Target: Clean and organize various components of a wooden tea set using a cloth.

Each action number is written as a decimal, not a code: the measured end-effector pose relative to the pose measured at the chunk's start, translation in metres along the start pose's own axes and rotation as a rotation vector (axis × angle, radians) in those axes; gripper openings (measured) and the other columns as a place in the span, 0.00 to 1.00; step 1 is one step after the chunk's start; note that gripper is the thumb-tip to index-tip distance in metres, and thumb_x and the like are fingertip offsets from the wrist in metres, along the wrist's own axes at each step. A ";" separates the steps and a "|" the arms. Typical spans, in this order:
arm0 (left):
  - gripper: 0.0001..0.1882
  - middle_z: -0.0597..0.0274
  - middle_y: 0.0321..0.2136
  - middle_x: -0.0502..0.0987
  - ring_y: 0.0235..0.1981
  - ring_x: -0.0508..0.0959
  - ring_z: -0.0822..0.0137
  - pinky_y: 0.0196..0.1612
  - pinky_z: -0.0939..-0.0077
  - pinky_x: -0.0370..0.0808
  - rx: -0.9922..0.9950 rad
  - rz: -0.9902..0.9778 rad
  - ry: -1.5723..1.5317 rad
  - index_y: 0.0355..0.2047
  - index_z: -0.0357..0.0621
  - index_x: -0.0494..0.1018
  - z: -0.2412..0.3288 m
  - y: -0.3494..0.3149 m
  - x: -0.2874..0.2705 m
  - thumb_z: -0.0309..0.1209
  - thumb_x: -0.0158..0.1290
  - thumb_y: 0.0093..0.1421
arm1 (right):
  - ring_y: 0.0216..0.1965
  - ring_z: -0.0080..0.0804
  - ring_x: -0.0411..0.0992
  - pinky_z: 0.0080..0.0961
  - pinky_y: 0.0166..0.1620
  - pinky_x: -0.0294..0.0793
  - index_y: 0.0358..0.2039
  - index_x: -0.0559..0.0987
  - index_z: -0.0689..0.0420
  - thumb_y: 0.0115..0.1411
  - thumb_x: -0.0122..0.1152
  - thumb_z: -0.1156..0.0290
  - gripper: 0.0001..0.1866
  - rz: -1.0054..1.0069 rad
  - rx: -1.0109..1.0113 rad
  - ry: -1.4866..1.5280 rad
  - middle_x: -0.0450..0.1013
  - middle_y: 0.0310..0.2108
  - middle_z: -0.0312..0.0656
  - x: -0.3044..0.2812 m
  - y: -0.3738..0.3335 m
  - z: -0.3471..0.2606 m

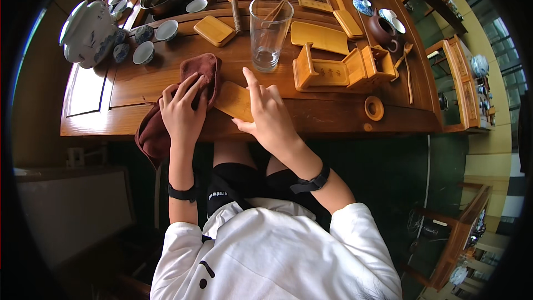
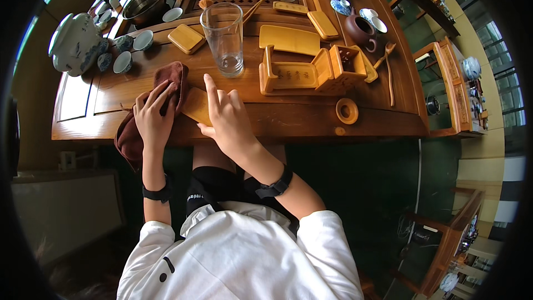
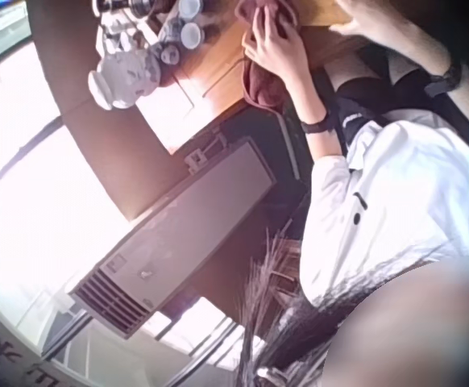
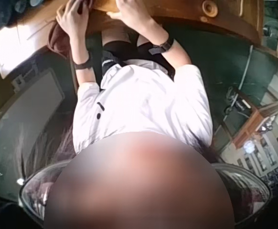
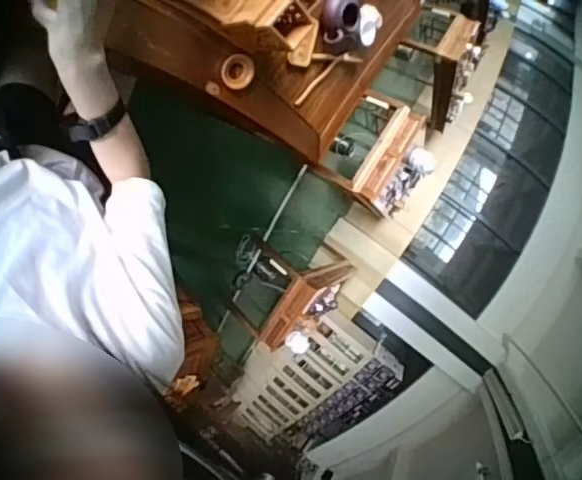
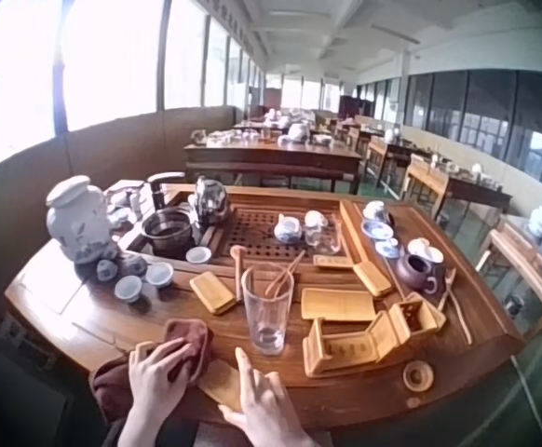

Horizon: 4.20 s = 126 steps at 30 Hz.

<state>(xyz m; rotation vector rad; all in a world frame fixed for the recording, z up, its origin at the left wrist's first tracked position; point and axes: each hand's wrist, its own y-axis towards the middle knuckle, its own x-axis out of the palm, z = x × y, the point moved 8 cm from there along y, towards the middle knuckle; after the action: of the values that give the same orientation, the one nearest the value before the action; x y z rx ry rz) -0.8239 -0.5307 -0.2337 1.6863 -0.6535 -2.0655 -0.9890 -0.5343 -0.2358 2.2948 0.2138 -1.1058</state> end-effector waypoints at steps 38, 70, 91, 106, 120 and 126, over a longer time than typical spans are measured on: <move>0.15 0.78 0.46 0.77 0.44 0.71 0.62 0.47 0.69 0.66 0.000 0.027 0.020 0.43 0.57 0.79 -0.001 -0.003 0.001 0.35 0.57 0.53 | 0.51 0.49 0.70 0.38 0.55 0.71 0.64 0.51 0.44 0.41 0.72 0.78 0.53 -0.632 0.045 -0.178 0.71 0.49 0.52 -0.104 0.051 0.135; 0.16 0.80 0.46 0.77 0.44 0.72 0.63 0.51 0.68 0.66 0.029 0.001 0.042 0.45 0.59 0.78 0.003 -0.002 0.007 0.33 0.56 0.55 | 0.43 0.51 0.72 0.38 0.46 0.73 0.66 0.49 0.53 0.43 0.74 0.70 0.54 -0.524 -0.031 -0.368 0.72 0.40 0.54 -0.093 0.024 0.102; 0.14 0.74 0.46 0.78 0.45 0.72 0.62 0.53 0.67 0.67 -0.006 -0.029 0.052 0.45 0.58 0.79 -0.002 -0.003 0.009 0.34 0.55 0.57 | 0.45 0.41 0.72 0.35 0.48 0.73 0.62 0.56 0.57 0.44 0.75 0.70 0.47 0.246 0.382 0.034 0.70 0.45 0.48 -0.181 -0.123 0.194; 0.08 0.54 0.35 0.77 0.35 0.76 0.61 0.43 0.73 0.71 -0.220 0.227 -0.280 0.40 0.35 0.75 -0.027 -0.029 -0.010 0.25 0.52 0.61 | 0.39 0.24 0.76 0.19 0.38 0.78 0.44 0.76 0.63 0.57 0.61 0.83 0.14 0.532 0.405 0.424 0.75 0.38 0.41 -0.180 -0.142 0.202; 0.19 0.70 0.31 0.75 0.28 0.72 0.68 0.31 0.73 0.71 0.553 -0.073 -0.453 0.34 0.48 0.80 0.202 -0.034 -0.008 0.26 0.62 0.37 | 0.39 0.38 0.78 0.26 0.40 0.77 0.51 0.73 0.62 0.49 0.56 0.88 0.26 0.177 0.311 0.751 0.76 0.41 0.53 -0.099 -0.100 0.097; 0.16 0.69 0.31 0.75 0.27 0.72 0.66 0.32 0.72 0.72 0.525 -0.032 -0.346 0.33 0.49 0.81 0.183 -0.040 -0.005 0.27 0.62 0.39 | 0.37 0.44 0.78 0.29 0.39 0.78 0.50 0.75 0.61 0.51 0.56 0.86 0.23 0.210 0.221 0.655 0.76 0.40 0.52 -0.103 -0.102 0.093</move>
<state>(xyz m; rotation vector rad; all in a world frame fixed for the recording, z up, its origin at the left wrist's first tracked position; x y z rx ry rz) -1.0032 -0.4760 -0.2228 1.5954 -1.3887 -2.3754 -1.1560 -0.4924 -0.2477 2.7376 0.0963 -0.2557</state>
